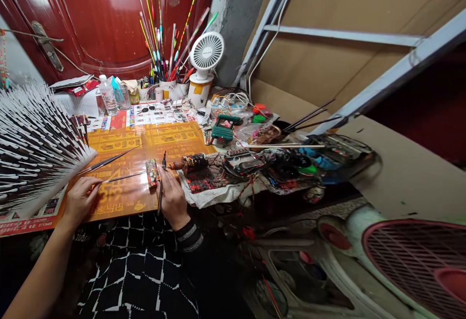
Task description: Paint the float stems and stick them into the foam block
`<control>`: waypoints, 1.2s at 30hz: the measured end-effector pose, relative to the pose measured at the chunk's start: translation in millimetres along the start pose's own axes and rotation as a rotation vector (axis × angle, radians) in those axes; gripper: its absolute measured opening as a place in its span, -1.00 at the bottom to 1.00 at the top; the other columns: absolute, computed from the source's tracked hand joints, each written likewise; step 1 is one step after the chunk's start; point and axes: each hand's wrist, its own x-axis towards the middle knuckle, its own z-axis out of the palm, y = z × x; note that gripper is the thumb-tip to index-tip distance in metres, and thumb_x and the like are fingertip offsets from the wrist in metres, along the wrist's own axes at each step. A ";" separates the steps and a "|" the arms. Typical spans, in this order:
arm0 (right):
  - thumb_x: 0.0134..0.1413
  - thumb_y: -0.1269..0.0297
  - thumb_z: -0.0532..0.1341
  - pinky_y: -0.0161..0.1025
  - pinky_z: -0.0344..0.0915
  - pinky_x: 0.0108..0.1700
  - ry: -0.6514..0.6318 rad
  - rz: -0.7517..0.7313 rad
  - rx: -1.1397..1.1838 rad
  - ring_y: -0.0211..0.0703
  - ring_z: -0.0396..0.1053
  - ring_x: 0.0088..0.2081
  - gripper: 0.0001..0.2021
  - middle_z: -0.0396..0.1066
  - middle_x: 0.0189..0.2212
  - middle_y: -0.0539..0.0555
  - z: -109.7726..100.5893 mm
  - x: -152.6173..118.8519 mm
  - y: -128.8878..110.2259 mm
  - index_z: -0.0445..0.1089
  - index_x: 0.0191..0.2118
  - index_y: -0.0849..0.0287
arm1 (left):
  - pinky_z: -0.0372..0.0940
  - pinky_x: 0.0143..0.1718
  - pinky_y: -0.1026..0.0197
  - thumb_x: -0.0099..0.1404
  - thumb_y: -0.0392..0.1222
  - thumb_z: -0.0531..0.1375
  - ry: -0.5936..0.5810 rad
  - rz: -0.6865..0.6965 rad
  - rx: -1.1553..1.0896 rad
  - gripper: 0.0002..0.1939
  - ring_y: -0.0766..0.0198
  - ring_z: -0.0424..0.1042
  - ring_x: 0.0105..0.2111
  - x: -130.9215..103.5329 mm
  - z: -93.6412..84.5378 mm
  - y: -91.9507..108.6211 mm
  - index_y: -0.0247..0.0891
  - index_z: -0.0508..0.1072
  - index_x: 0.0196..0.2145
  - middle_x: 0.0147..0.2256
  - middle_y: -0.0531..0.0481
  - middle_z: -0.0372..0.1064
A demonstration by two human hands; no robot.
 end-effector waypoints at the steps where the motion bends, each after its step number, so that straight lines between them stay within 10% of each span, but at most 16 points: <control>1: 0.36 0.43 0.04 0.03 0.40 0.24 0.002 0.000 0.003 0.03 0.34 0.25 -0.40 0.35 0.23 0.26 0.0 -0.2 0.1 -0.03 0.46 0.17 | 0.39 -0.07 0.11 0.47 -0.14 0.11 0.004 -0.006 0.002 -0.81 0.17 0.49 -0.16 0.1 -0.5 -0.7 -0.16 0.52 -0.18 -0.22 -0.04 0.52; 18: 0.30 0.50 0.13 -0.05 0.52 0.04 0.131 -0.032 0.146 -0.03 0.52 0.00 -0.46 0.53 0.00 0.20 -5.3 -17.3 -15.7 0.21 0.35 0.11 | 0.34 -0.19 0.18 0.49 -0.17 0.12 0.047 0.090 -0.019 -0.80 0.22 0.44 -0.27 1.9 10.9 16.1 -0.22 0.52 -0.24 -0.32 -0.04 0.49; 25: 0.22 0.59 0.17 -0.17 0.57 -0.05 -0.013 -0.307 0.393 -0.07 0.55 -0.06 -0.38 0.57 -0.09 0.22 24.5 -38.0 -60.6 0.16 0.38 0.22 | 0.35 -0.20 0.15 0.48 -0.15 0.13 0.014 0.068 -0.010 -0.80 0.22 0.42 -0.28 -5.9 18.3 14.2 -0.22 0.54 -0.22 -0.32 -0.05 0.48; 36: 0.22 0.59 0.18 -0.12 0.55 0.01 -0.081 -0.323 0.295 -0.04 0.56 -0.05 -0.35 0.56 -0.06 0.24 41.9 -47.2 -73.2 0.13 0.40 0.22 | 0.35 -0.17 0.15 0.49 -0.18 0.11 0.011 0.061 -0.020 -0.77 0.22 0.39 -0.27 -12.5 24.3 16.1 -0.23 0.55 -0.22 -0.31 -0.07 0.46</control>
